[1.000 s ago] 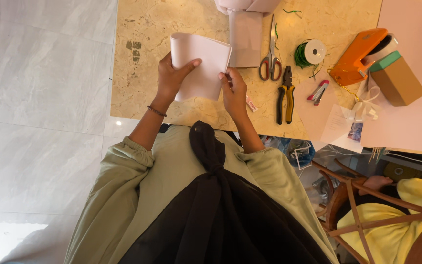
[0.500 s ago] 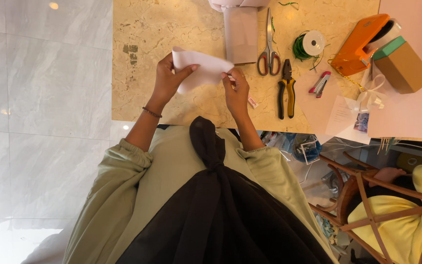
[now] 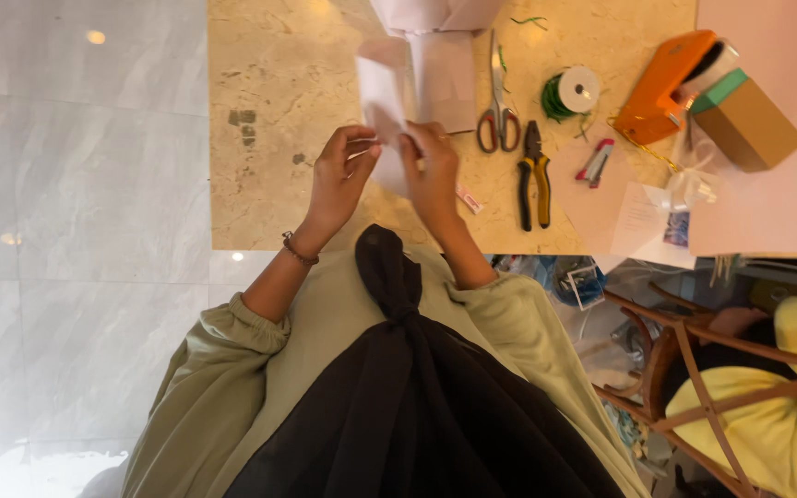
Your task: The person wraps a bouquet of flowers in light pink paper, then cuts and folds smaller pieces of pink tissue paper, and uses a stapler to attach the tissue paper pieces around the base of the bouquet.
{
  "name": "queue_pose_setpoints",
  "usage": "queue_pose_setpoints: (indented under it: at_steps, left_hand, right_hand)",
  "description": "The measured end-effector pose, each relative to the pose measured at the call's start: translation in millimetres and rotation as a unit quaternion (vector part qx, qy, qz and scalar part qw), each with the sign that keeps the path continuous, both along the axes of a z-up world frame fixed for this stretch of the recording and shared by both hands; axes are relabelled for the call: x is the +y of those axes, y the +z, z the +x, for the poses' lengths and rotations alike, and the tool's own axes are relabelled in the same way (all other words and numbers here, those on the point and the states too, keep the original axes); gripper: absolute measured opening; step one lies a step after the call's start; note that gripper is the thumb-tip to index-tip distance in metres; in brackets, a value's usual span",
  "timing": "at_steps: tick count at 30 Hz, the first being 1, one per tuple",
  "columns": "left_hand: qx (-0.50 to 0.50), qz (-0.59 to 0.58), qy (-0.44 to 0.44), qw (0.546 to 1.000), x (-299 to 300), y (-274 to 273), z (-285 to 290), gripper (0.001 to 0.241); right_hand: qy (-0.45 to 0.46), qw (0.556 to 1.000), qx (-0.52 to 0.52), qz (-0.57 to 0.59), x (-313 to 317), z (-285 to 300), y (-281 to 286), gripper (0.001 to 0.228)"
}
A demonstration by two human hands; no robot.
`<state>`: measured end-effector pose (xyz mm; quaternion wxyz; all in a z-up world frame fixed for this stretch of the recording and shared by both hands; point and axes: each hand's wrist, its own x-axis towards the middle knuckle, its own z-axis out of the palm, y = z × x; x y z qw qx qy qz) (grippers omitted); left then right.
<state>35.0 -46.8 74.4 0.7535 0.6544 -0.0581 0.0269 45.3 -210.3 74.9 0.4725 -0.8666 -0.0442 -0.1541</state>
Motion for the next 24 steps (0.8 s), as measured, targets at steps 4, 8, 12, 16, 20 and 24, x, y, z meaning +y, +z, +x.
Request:
queue_pose_setpoints:
  at_steps: [4, 8, 12, 16, 20, 24]
  left_hand:
    - [-0.009, -0.017, -0.007, 1.0, -10, 11, 16, 0.031]
    - [0.022, 0.002, 0.019, 1.0, -7, 1, 28, 0.029]
    - [0.058, 0.03, 0.026, 0.998, 1, -21, 33, 0.017]
    - [0.057, 0.072, 0.034, 0.995, 5, -38, 34, 0.013]
    - [0.084, 0.036, -0.033, 0.995, 17, -36, 40, 0.012]
    - [0.112, -0.018, -0.13, 0.985, 28, -11, 42, 0.019]
  right_hand:
    - [0.023, 0.993, -0.064, -0.094, 26, -6, 30, 0.022]
    - [0.033, 0.99, -0.079, -0.116, 28, -1, 19, 0.023]
    - [0.051, 0.991, -0.05, -0.114, 31, -10, 17, 0.027]
    - [0.077, 0.995, -0.016, -0.055, 28, -16, 40, 0.031]
    - [0.017, 0.997, 0.054, 0.043, -17, -7, 49, 0.04]
    - [0.132, 0.898, 0.215, 0.359, -42, 1, 16, 0.09]
